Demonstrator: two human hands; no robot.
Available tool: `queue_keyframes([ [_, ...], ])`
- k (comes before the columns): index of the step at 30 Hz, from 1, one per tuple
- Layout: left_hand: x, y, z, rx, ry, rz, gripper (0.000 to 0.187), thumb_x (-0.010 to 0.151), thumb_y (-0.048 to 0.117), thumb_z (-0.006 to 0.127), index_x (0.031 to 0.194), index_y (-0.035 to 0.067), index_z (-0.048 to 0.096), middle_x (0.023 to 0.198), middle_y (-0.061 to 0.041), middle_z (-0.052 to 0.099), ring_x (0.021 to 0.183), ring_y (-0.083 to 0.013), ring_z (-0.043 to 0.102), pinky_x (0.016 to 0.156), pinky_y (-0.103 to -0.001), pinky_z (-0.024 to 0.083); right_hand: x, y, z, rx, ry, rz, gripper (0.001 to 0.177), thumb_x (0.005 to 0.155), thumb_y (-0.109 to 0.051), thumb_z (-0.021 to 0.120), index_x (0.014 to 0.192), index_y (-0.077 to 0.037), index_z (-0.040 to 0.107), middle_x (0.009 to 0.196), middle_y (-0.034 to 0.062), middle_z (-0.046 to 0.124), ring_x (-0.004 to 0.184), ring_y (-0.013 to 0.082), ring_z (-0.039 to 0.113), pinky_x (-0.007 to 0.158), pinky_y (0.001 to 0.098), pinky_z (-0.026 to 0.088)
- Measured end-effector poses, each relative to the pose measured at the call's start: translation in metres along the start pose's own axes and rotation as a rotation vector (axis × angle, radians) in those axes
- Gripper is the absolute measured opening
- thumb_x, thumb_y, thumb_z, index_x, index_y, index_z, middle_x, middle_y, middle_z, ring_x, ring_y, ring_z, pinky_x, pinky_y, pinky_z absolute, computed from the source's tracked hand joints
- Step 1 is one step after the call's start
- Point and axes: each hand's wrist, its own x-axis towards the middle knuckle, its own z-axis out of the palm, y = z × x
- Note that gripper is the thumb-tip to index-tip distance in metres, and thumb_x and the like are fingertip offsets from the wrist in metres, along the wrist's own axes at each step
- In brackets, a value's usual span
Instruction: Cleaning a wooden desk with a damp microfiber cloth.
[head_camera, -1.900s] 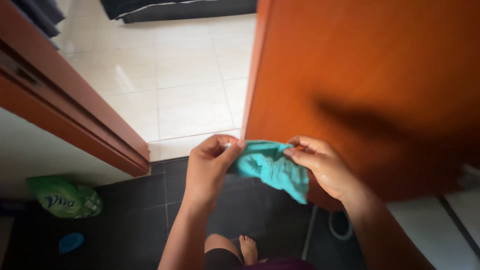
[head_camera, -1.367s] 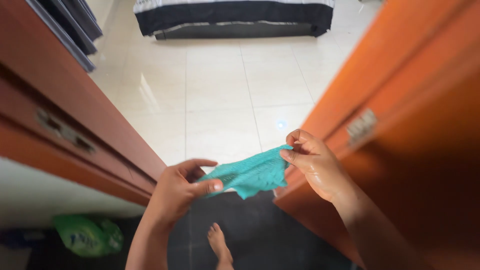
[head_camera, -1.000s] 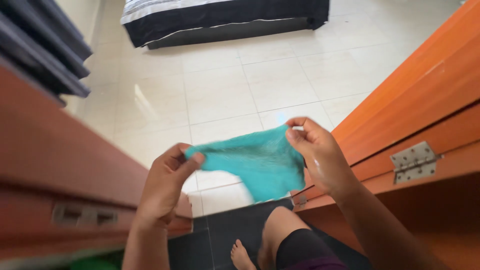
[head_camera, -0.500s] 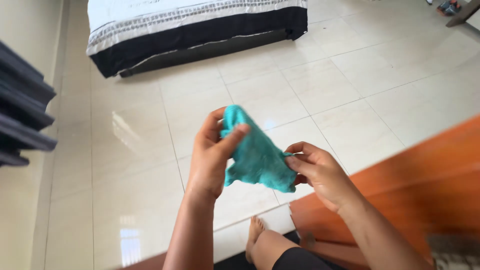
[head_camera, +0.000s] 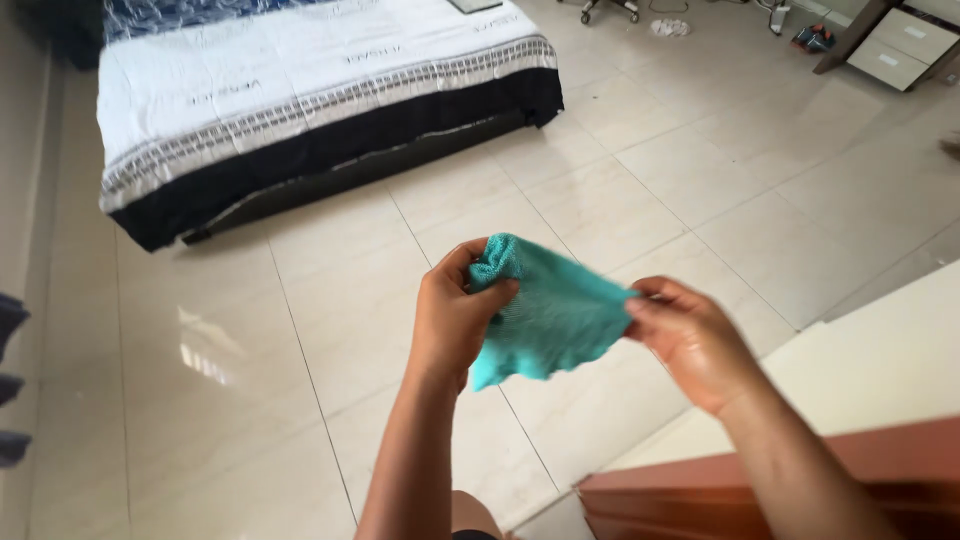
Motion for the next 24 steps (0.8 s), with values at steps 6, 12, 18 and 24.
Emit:
queue_keyframes([
  [6, 0.069, -0.014, 0.000, -0.081, -0.028, -0.021, 0.033, 0.080, 0.003, 0.078, 0.112, 0.000, 0.070, 0.094, -0.008, 0.074, 0.084, -0.0170, 0.070, 0.078, -0.033, 0.059, 0.041, -0.023, -0.007, 0.033, 0.076, -0.096, 0.018, 0.094, -0.013, 0.064, 0.108, -0.003, 0.063, 0.100, 0.0087, 0.070, 0.097, 0.0226, 0.067, 0.095, 0.0441, 0.050],
  [12, 0.145, -0.011, -0.019, -0.152, -0.048, -0.049, 0.029, 0.081, 0.005, 0.080, 0.106, 0.000, 0.067, 0.090, -0.009, 0.072, 0.084, -0.0181, 0.069, 0.079, -0.033, 0.058, 0.120, -0.022, 0.013, 0.026, 0.141, -0.108, 0.018, 0.093, -0.013, 0.066, 0.107, -0.002, 0.063, 0.095, 0.0083, 0.067, 0.093, 0.0230, 0.066, 0.094, 0.0453, 0.051],
  [18, 0.222, 0.015, -0.067, -0.416, -0.092, -0.206, 0.028, 0.082, 0.014, 0.077, 0.105, 0.003, 0.064, 0.093, -0.010, 0.073, 0.086, -0.0215, 0.071, 0.080, -0.037, 0.060, 0.189, -0.045, 0.072, 0.059, 0.085, -0.161, 0.013, 0.094, -0.013, 0.067, 0.103, -0.004, 0.063, 0.095, 0.0060, 0.067, 0.090, 0.0187, 0.065, 0.092, 0.0400, 0.051],
  [24, 0.288, -0.005, -0.033, -0.677, -0.265, -0.233, 0.024, 0.090, 0.019, 0.074, 0.110, 0.017, 0.061, 0.096, 0.001, 0.065, 0.091, -0.0161, 0.064, 0.084, -0.038, 0.055, 0.213, -0.038, 0.044, 0.113, 0.188, -0.176, 0.008, 0.094, -0.007, 0.067, 0.100, -0.008, 0.062, 0.094, 0.0039, 0.066, 0.087, 0.0175, 0.063, 0.087, 0.0405, 0.053],
])
